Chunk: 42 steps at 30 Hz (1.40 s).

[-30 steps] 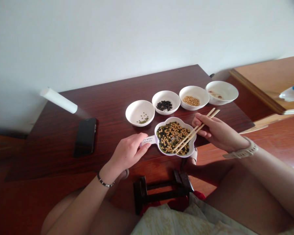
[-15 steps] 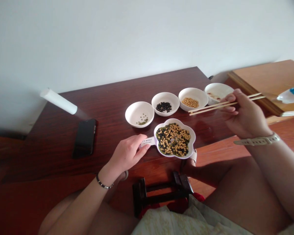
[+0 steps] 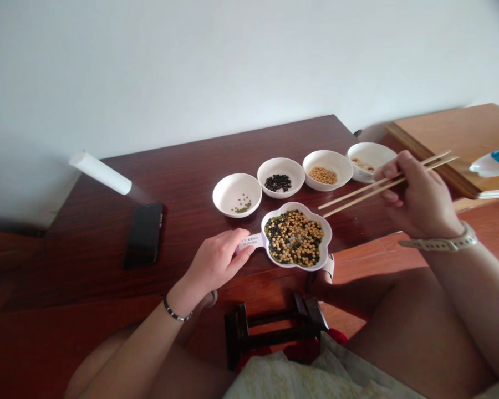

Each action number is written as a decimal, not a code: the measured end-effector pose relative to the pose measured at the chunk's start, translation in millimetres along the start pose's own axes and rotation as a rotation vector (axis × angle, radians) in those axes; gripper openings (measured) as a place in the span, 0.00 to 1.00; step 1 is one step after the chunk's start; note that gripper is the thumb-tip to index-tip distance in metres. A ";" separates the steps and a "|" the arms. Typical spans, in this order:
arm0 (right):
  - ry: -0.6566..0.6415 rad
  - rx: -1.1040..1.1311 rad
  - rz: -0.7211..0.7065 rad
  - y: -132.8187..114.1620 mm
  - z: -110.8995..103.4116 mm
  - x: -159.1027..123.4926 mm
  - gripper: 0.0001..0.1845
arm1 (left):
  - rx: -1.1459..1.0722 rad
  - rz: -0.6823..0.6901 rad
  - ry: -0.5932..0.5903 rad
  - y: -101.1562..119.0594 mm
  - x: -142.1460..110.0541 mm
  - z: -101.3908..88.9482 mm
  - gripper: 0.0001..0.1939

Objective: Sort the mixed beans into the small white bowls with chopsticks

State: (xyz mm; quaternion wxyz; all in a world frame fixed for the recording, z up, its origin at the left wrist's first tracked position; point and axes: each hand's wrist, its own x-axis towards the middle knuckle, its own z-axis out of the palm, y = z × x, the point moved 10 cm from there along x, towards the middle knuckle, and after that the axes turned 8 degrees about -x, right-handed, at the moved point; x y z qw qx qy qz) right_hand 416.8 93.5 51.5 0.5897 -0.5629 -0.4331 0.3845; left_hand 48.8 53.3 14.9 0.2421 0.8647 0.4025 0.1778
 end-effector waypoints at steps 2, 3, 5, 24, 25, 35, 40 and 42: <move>-0.051 -0.092 -0.046 -9.9 14.2 -14.6 0.21 | 0.002 0.000 0.004 -0.1 0.0 -0.4 0.10; -0.074 -0.176 -0.051 -12.5 19.8 -21.2 0.22 | 0.004 0.001 0.005 -0.3 -0.1 -0.4 0.10; -0.108 -0.304 -0.050 -16.6 27.4 -32.0 0.23 | 0.002 0.001 0.006 -0.9 -0.3 -0.2 0.10; -0.348 -0.059 0.279 57.3 78.2 -45.9 0.22 | -0.006 -0.009 -0.005 -2.6 -0.1 1.1 0.11; -0.355 -0.058 0.282 57.6 79.1 -47.6 0.22 | -0.011 -0.015 -0.008 -2.7 -0.2 1.2 0.11; -0.398 -0.040 0.351 61.5 83.4 -50.9 0.23 | -0.012 -0.014 -0.009 -1.3 -0.4 0.0 0.13; -0.400 -0.023 0.395 64.5 83.7 -53.6 0.24 | -0.006 -0.020 -0.012 -1.6 -0.4 0.5 0.12; -0.410 -0.005 0.395 64.0 84.3 -53.6 0.24 | -0.006 -0.019 -0.005 -1.3 -0.6 -0.1 0.12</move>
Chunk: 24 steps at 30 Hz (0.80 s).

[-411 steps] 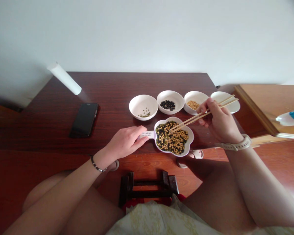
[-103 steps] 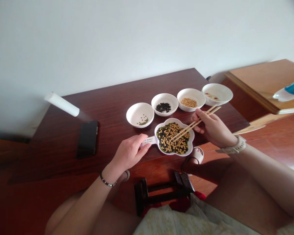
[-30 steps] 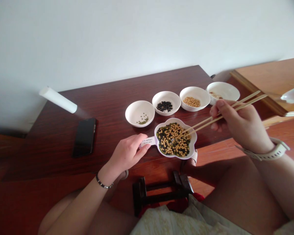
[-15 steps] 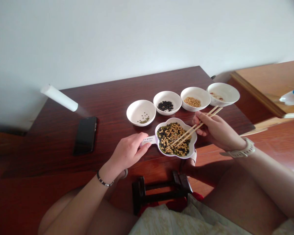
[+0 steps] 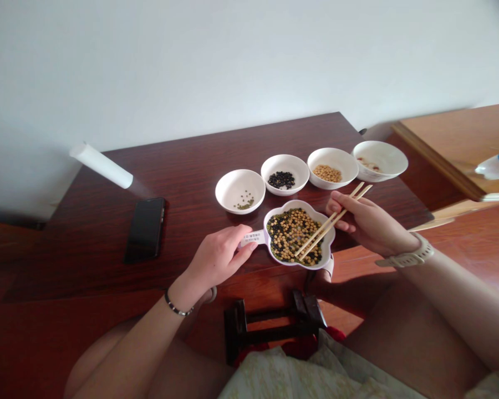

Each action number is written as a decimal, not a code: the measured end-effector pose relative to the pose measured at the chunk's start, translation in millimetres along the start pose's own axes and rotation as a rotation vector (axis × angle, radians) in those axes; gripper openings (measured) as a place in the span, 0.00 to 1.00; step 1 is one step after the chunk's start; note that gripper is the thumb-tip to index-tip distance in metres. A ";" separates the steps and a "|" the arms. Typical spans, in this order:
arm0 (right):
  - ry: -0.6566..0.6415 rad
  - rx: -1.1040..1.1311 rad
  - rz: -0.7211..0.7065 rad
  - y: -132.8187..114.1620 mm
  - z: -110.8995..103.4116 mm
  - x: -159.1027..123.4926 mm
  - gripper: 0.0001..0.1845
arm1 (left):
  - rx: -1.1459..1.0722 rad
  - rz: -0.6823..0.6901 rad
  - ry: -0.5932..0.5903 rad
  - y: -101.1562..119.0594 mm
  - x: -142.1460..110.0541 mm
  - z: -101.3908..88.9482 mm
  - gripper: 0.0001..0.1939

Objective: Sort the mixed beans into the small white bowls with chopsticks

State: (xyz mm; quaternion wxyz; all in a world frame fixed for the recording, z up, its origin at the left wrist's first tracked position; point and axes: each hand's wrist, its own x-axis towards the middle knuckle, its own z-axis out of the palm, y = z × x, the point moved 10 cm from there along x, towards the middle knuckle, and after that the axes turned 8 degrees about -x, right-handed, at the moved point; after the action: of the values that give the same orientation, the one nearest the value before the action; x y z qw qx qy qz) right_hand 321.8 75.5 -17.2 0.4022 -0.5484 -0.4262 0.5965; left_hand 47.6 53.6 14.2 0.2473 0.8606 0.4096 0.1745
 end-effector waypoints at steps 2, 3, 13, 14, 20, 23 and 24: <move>-0.016 0.022 -0.012 -1.5 0.9 0.2 0.23 | 0.002 0.003 0.003 0.3 -0.1 0.0 0.12; -0.019 0.027 -0.017 -2.2 0.9 0.3 0.23 | 0.004 0.005 0.001 0.1 -0.2 0.4 0.12; 0.093 0.132 -0.135 -27.2 -16.9 -3.6 0.19 | 0.019 0.020 0.015 -0.2 -0.5 -0.5 0.11; 0.115 0.167 -0.162 -32.6 -23.3 -3.2 0.18 | 0.018 0.023 0.015 0.2 -0.4 -0.7 0.11; 0.450 0.317 -0.420 -66.9 -93.4 -4.6 0.16 | 0.017 0.034 0.026 -0.2 -0.1 -0.7 0.10; 0.603 0.294 -0.571 -79.0 -123.9 -9.9 0.20 | 0.024 0.036 0.029 1.0 0.0 -0.9 0.10; 0.632 0.290 -0.596 -80.3 -130.8 -10.5 0.21 | 0.024 0.031 0.024 1.3 0.2 -0.7 0.11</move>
State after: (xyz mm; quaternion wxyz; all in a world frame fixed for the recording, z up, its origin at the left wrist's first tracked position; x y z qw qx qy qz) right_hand 454.1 99.5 57.7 0.7390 -0.4951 -0.3340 0.3117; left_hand 48.2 53.2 15.5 0.2292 0.8677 0.4011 0.1835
